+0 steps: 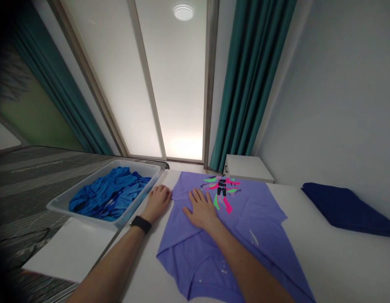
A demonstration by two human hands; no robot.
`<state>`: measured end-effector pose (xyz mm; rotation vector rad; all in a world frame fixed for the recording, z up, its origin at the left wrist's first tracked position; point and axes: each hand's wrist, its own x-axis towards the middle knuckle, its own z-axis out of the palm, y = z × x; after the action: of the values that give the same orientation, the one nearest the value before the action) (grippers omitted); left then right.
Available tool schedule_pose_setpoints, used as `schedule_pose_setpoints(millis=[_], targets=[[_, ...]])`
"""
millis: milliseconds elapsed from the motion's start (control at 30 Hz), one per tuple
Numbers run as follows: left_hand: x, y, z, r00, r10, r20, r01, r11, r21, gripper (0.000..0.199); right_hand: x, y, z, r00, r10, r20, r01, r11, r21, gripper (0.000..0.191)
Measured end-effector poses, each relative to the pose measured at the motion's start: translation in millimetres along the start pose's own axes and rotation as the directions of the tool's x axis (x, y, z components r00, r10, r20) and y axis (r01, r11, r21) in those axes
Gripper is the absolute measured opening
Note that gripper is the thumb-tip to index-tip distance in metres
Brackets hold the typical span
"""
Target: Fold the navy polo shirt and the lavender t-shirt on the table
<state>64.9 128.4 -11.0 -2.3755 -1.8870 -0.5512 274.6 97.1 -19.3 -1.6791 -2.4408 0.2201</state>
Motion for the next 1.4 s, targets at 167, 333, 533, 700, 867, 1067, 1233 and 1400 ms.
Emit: schedule_pose_setpoints(millis=[167,333,533,700,867,1067,1233,1400], targets=[[-8.2,7.4,-7.4,0.970,0.190,-0.155,-0.214,0.965,-0.155,0.038,0.6,0.8,2.0,1.000,-0.002,0.002,0.002,1.000,-0.005,0.072],[-28.0,32.7,1.1,0.932,0.362,0.019,-0.360,0.931,-0.053,0.051,1.8,1.3,4.5,1.000,-0.001,-0.001,0.001,1.000,-0.011,0.063],[-36.7,42.0,4.9,0.952,0.248,0.179,-0.254,0.967,0.013,0.052,2.3,1.4,8.1,0.999,0.001,-0.038,-0.001,1.000,-0.021,0.062],[-36.6,42.5,0.7,0.954,0.243,0.173,-0.248,0.969,0.009,0.052,4.5,3.3,10.3,1.000,0.003,-0.029,-0.003,1.000,-0.004,0.063],[-36.5,43.3,-1.4,0.951,0.246,0.186,-0.250,0.968,0.000,0.052,9.0,20.3,2.4,0.997,0.058,0.048,-0.058,0.998,-0.004,0.064],[-36.5,43.5,-0.7,0.949,0.248,0.192,-0.244,0.969,-0.046,0.055,11.8,37.5,-11.0,0.983,0.108,0.149,-0.106,0.994,-0.019,0.064],[-30.3,34.1,-1.1,0.955,0.220,0.199,-0.203,0.974,-0.102,0.056,15.0,45.7,-14.1,0.980,0.139,0.144,-0.139,0.990,-0.010,0.065],[-21.8,15.4,-6.1,0.988,0.122,0.098,-0.110,0.986,-0.125,0.053,14.5,54.8,-8.4,0.971,0.227,0.070,-0.224,0.973,-0.057,0.066]])
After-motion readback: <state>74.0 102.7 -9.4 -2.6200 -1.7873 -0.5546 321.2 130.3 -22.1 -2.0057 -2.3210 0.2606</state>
